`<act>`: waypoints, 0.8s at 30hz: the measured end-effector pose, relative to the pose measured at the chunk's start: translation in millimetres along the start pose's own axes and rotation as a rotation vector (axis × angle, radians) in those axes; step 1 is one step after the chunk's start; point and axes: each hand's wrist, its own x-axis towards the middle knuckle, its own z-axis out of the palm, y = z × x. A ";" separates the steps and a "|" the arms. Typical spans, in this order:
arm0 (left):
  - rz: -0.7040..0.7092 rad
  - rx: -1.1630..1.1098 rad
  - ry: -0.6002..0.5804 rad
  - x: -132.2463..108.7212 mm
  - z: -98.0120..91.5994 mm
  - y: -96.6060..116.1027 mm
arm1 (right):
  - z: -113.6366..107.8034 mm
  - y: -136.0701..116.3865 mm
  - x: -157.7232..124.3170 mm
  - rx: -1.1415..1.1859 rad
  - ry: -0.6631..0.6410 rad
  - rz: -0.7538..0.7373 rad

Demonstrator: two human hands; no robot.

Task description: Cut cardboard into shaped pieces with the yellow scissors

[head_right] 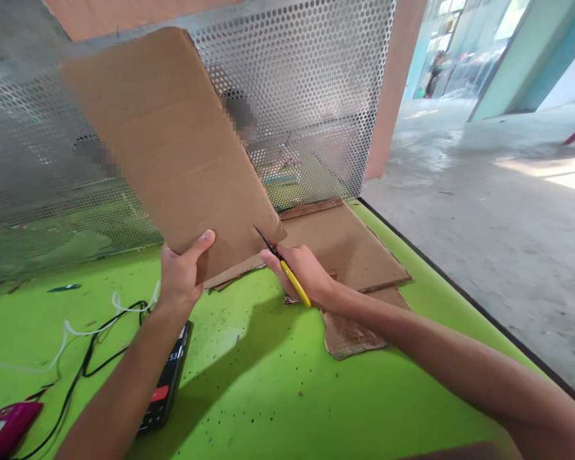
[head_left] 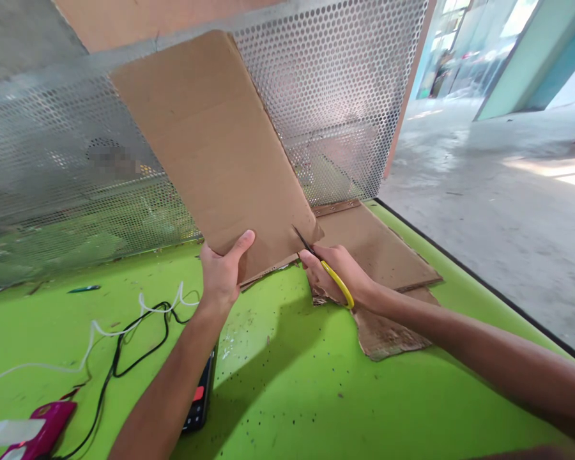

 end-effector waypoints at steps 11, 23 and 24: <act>0.058 0.034 0.030 1.5 -0.2 2.2 | 1.9 -2.0 -1.6 0.067 -0.035 0.043; 0.023 0.021 0.048 -4.4 3.9 1.1 | 2.8 -1.7 -0.5 0.035 0.001 0.038; 0.023 0.020 0.047 -4.8 4.1 0.3 | 3.1 -1.3 -0.2 0.029 0.009 0.037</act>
